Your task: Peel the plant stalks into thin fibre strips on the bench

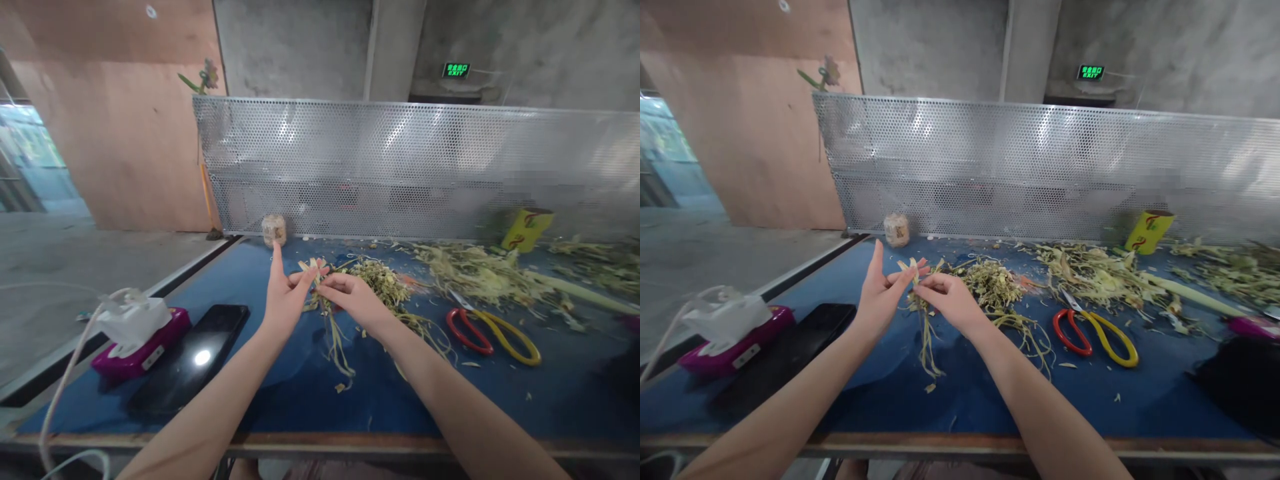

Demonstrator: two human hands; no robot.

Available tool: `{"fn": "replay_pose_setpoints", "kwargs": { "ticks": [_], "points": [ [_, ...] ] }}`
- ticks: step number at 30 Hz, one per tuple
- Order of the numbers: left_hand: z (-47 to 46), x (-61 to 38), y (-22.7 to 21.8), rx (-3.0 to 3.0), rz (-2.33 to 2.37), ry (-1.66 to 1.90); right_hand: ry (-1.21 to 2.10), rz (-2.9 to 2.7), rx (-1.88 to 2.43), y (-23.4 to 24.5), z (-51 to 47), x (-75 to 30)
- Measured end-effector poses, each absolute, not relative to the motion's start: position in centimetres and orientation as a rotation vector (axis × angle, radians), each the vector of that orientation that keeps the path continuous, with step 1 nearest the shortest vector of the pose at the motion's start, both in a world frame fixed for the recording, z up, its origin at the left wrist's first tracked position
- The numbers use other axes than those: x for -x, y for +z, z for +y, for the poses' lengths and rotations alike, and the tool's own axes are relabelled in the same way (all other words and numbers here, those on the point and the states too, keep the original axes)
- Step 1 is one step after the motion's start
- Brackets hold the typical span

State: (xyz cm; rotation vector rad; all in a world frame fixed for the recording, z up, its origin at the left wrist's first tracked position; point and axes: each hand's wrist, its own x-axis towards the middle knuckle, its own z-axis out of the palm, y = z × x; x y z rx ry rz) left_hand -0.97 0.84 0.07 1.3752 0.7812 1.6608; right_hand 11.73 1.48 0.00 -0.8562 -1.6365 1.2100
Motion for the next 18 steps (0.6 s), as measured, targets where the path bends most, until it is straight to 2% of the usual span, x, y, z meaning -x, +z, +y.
{"fn": "replay_pose_setpoints", "kwargs": {
  "ticks": [7, 12, 18],
  "points": [
    [1.08, 1.02, -0.04, -1.316, 0.83, 1.67, 1.277, -1.486, 0.808, -0.52, 1.61, -11.88],
    [0.96, 0.97, 0.05, -1.322, 0.895, 1.607, 1.142, -1.259, 0.828, -0.34, 1.89, -12.36],
    [0.74, 1.06, 0.15, -1.255, 0.907, 1.602, 1.083, -1.278, 0.791, -0.6, 2.1, -12.46]
  ]
}}
